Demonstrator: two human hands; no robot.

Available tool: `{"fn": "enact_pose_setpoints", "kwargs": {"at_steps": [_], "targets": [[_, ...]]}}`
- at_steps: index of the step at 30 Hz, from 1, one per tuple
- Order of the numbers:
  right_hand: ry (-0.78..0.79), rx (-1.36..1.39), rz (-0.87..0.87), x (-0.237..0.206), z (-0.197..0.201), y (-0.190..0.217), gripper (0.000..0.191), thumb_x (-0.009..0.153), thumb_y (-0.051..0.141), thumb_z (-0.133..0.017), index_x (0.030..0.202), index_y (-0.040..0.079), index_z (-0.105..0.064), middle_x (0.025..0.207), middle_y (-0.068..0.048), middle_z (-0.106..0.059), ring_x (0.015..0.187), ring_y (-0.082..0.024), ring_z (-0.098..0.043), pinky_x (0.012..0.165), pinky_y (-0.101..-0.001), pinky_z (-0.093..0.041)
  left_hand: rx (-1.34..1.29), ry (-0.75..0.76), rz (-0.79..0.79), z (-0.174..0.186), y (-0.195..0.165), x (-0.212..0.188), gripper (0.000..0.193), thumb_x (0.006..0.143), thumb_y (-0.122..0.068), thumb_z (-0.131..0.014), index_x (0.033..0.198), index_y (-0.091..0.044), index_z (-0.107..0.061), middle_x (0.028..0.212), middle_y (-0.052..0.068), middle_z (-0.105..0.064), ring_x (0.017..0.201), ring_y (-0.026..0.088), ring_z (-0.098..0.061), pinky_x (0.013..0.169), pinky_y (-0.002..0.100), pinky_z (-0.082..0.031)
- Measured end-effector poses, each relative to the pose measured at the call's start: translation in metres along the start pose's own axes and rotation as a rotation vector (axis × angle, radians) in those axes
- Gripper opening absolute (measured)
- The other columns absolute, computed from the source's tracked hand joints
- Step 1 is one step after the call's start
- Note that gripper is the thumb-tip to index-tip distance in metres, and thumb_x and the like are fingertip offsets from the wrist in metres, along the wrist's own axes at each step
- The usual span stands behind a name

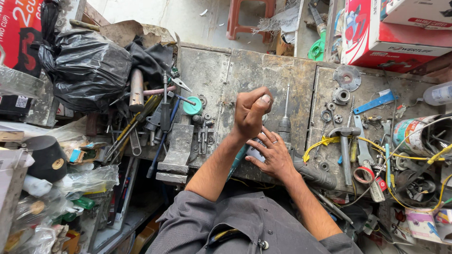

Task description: The person works at a cluttered metal workbench repairing a small power tool. They handle an angle grinder, pick up and set down small metal parts and fasteners, use a screwdriver to work on a component, and manipulate a drill and other hand tools while fitting parts together on the bench.

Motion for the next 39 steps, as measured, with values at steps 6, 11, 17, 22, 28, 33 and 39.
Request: {"fn": "enact_pose_setpoints", "kwargs": {"at_steps": [6, 11, 17, 22, 28, 33, 39], "targets": [[-0.024, 0.021, 0.007, -0.001, 0.000, 0.000, 0.054, 0.089, 0.051, -0.069, 0.135, 0.025, -0.066, 0.151, -0.007, -0.050, 0.148, -0.031, -0.036, 0.117, -0.0545, -0.031, -0.034, -0.070, 0.005, 0.003, 0.002, -0.002, 0.032, 0.104, -0.023, -0.048, 0.081, -0.001, -0.053, 0.068, -0.002, -0.045, 0.061, 0.006, -0.037, 0.056, 0.027, -0.030], [-0.094, 0.140, 0.032, -0.001, 0.006, 0.001, 0.042, 0.090, 0.040, -0.072, 0.129, 0.025, -0.068, 0.151, -0.006, -0.055, 0.146, -0.033, -0.044, 0.116, -0.0499, -0.035, 0.016, -0.082, -0.004, 0.005, -0.010, -0.005, 0.025, 0.106, -0.021, -0.049, 0.091, -0.002, -0.054, 0.074, -0.002, -0.046, 0.067, 0.006, -0.038, 0.060, 0.026, -0.032], [-0.375, 0.550, -0.123, 0.000, 0.064, 0.008, 0.038, 0.101, 0.020, -0.067, 0.139, 0.011, -0.061, 0.139, -0.011, -0.068, 0.132, -0.029, -0.065, 0.113, -0.0400, -0.047, 0.133, -0.041, -0.173, -0.006, -0.041, -0.041, 0.019, 0.102, -0.020, -0.048, 0.111, -0.004, -0.052, 0.109, 0.008, -0.050, 0.096, 0.014, -0.048, 0.094, 0.031, -0.042], [-0.412, 0.417, -0.025, 0.004, 0.108, 0.029, 0.063, 0.089, 0.009, -0.070, 0.146, -0.002, -0.045, 0.127, -0.023, -0.063, 0.118, -0.036, -0.064, 0.099, -0.0421, -0.050, 0.388, 0.071, -0.175, -0.039, -0.043, -0.061, 0.025, 0.108, -0.026, -0.055, 0.121, -0.005, -0.055, 0.133, 0.016, -0.047, 0.124, 0.029, -0.046, 0.114, 0.040, -0.038], [-0.423, 0.271, -0.054, 0.014, 0.123, 0.030, 0.049, 0.095, 0.002, -0.074, 0.138, 0.007, -0.050, 0.114, -0.015, -0.075, 0.103, -0.029, -0.077, 0.086, -0.0365, -0.060, 0.629, 0.053, -0.186, -0.012, -0.012, -0.065, 0.062, 0.102, -0.044, -0.061, 0.148, -0.006, -0.045, 0.143, 0.020, -0.045, 0.135, 0.035, -0.044, 0.118, 0.047, -0.031], [-0.538, 0.336, -0.017, 0.022, 0.134, 0.005, 0.065, 0.103, -0.003, -0.071, 0.151, 0.015, -0.032, 0.123, -0.016, -0.073, 0.113, -0.027, -0.075, 0.097, -0.0365, -0.063, 1.052, 0.023, 0.269, 0.023, 0.052, -0.063, 0.103, 0.077, -0.062, -0.075, 0.152, -0.002, -0.036, 0.133, 0.020, -0.049, 0.125, 0.038, -0.046, 0.106, 0.052, -0.034], [-0.616, 0.349, 0.070, 0.044, 0.131, -0.009, 0.074, 0.106, -0.006, -0.066, 0.160, 0.017, -0.022, 0.124, -0.019, -0.069, 0.114, -0.027, -0.073, 0.098, -0.0391, -0.062, 1.204, -0.103, 0.287, 0.012, 0.099, -0.068, 0.093, 0.074, -0.064, -0.078, 0.134, 0.002, -0.051, 0.116, 0.018, -0.061, 0.109, 0.036, -0.058, 0.091, 0.050, -0.047]]}}
Point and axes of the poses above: each hand's wrist, its own x-axis towards the middle knuckle, its own z-axis out of the back of the hand, y = z × x, the point moved 1 cm from there along x, towards the middle knuckle
